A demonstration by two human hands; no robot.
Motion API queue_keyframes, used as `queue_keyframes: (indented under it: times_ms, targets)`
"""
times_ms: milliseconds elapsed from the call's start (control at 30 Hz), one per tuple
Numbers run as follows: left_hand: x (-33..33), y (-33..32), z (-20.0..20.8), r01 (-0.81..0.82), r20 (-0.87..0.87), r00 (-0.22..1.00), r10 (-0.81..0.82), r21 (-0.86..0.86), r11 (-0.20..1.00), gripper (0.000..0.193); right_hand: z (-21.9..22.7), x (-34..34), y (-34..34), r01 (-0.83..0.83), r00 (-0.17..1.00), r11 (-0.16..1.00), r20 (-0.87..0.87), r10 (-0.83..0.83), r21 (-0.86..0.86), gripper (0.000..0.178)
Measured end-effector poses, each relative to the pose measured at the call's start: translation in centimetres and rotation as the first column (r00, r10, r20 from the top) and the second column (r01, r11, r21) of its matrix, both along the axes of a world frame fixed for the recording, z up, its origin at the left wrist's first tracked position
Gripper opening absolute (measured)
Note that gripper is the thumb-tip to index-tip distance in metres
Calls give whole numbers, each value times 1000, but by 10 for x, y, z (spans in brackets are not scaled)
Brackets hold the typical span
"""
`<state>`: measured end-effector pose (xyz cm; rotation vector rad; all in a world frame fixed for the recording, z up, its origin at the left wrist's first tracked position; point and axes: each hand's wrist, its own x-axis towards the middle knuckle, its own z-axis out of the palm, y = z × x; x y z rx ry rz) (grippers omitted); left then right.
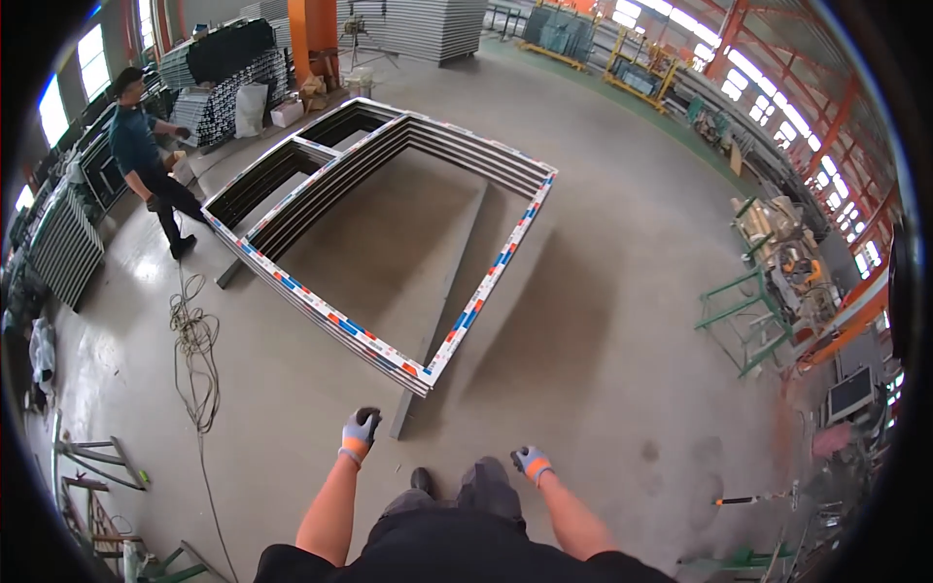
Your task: Assembling and securing window frame components using tools like a drill and caulking gun.
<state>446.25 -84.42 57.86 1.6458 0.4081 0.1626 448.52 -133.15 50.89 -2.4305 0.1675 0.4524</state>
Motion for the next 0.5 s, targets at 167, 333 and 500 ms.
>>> queue_keyframes:
  times_ms: [167, 333, 500]
  targets:
    - [90, -2, -10, -115, -140, 982, 127, 90, 989, 24, -10, 186, 29, -248, 963, 939, -167, 212, -238, 36]
    - [13, -30, -178, -363, -563, 798, 216, -162, 918, 19, -29, 353, 91, -361, 909, 906, -298, 290, -221, 35]
    - [-35, -143, -139, -511, -955, 287, -76, -220, 831, 37, -92, 517, 127, -591, 715, 550, -68, 696, -590, 43]
